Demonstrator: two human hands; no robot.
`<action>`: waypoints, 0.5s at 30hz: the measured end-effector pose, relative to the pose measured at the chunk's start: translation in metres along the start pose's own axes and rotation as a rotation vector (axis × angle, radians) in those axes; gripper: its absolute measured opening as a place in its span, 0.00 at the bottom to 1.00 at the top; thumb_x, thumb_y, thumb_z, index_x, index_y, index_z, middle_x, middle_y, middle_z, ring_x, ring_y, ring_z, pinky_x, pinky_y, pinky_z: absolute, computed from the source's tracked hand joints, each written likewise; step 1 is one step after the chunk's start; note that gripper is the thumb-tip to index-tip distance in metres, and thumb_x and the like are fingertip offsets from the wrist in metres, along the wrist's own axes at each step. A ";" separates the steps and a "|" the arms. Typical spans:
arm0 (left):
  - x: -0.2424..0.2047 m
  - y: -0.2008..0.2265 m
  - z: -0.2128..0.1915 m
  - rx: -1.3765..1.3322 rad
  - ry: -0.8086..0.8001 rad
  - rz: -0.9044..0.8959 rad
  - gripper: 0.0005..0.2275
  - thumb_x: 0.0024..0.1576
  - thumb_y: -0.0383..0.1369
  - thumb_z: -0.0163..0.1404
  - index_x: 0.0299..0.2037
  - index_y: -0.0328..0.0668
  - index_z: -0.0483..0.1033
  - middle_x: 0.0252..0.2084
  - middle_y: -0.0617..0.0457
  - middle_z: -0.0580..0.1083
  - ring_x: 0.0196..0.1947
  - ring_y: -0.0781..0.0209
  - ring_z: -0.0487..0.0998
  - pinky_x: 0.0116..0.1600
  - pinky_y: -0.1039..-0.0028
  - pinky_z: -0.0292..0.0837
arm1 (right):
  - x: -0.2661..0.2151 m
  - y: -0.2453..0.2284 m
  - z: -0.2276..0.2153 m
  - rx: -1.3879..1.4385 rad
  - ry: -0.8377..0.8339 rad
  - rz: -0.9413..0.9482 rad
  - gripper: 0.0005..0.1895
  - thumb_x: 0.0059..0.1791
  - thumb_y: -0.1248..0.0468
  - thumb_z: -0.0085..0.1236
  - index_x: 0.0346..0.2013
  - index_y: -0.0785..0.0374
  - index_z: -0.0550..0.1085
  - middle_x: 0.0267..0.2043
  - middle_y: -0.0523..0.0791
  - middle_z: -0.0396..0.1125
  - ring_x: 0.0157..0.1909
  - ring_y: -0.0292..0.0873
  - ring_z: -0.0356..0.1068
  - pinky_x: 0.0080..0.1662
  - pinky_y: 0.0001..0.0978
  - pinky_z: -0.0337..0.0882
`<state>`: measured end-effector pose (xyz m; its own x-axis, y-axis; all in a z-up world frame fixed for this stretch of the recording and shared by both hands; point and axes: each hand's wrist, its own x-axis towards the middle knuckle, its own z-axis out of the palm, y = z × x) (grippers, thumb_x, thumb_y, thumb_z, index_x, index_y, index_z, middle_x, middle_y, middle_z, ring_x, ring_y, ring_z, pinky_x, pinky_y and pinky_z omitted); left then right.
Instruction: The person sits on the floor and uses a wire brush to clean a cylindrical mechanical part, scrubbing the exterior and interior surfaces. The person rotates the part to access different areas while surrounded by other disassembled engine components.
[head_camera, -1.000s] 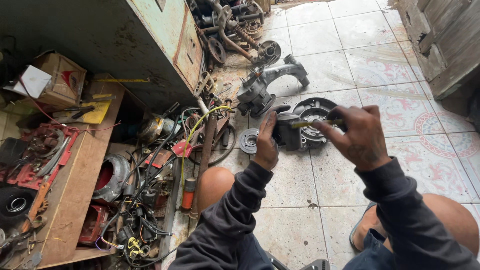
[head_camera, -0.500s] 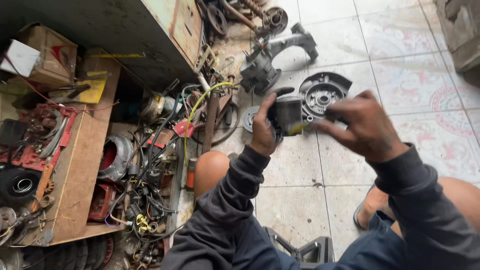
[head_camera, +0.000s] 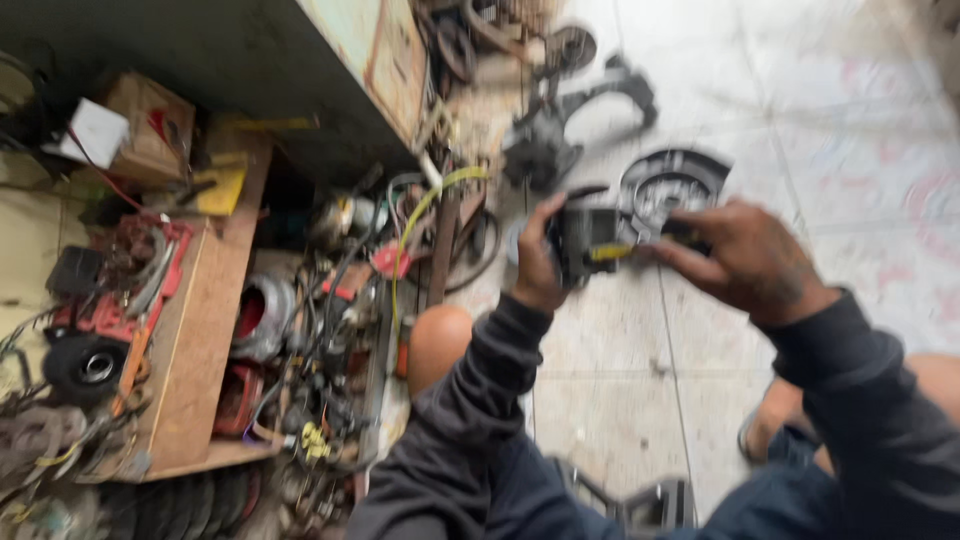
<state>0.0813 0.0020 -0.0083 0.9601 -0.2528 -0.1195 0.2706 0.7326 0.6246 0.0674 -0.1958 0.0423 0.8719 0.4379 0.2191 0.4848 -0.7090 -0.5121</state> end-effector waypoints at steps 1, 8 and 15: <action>-0.006 -0.005 -0.005 -0.003 0.034 -0.024 0.20 0.59 0.43 0.39 0.50 0.35 0.73 0.38 0.41 0.75 0.32 0.47 0.77 0.25 0.63 0.73 | -0.007 0.003 0.008 0.026 -0.027 0.019 0.18 0.45 0.50 0.53 0.31 0.63 0.76 0.15 0.50 0.66 0.13 0.47 0.62 0.23 0.40 0.61; 0.006 -0.013 -0.018 -0.162 -0.095 -0.040 0.18 0.60 0.40 0.40 0.44 0.29 0.73 0.39 0.40 0.75 0.34 0.45 0.77 0.41 0.61 0.73 | -0.001 0.011 0.006 -0.209 0.260 -0.109 0.25 0.48 0.41 0.47 0.29 0.61 0.69 0.23 0.43 0.65 0.23 0.41 0.61 0.45 0.40 0.57; 0.009 -0.010 -0.012 -0.231 0.095 -0.169 0.19 0.55 0.45 0.47 0.36 0.30 0.74 0.33 0.44 0.75 0.32 0.54 0.77 0.39 0.69 0.73 | 0.004 -0.002 0.005 -0.157 0.230 -0.116 0.22 0.45 0.43 0.52 0.24 0.59 0.67 0.24 0.41 0.66 0.20 0.40 0.60 0.39 0.38 0.62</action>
<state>0.0884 -0.0003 -0.0249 0.8997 -0.3309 -0.2848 0.4251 0.8123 0.3993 0.0694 -0.1902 0.0403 0.7942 0.3965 0.4604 0.5710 -0.7463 -0.3422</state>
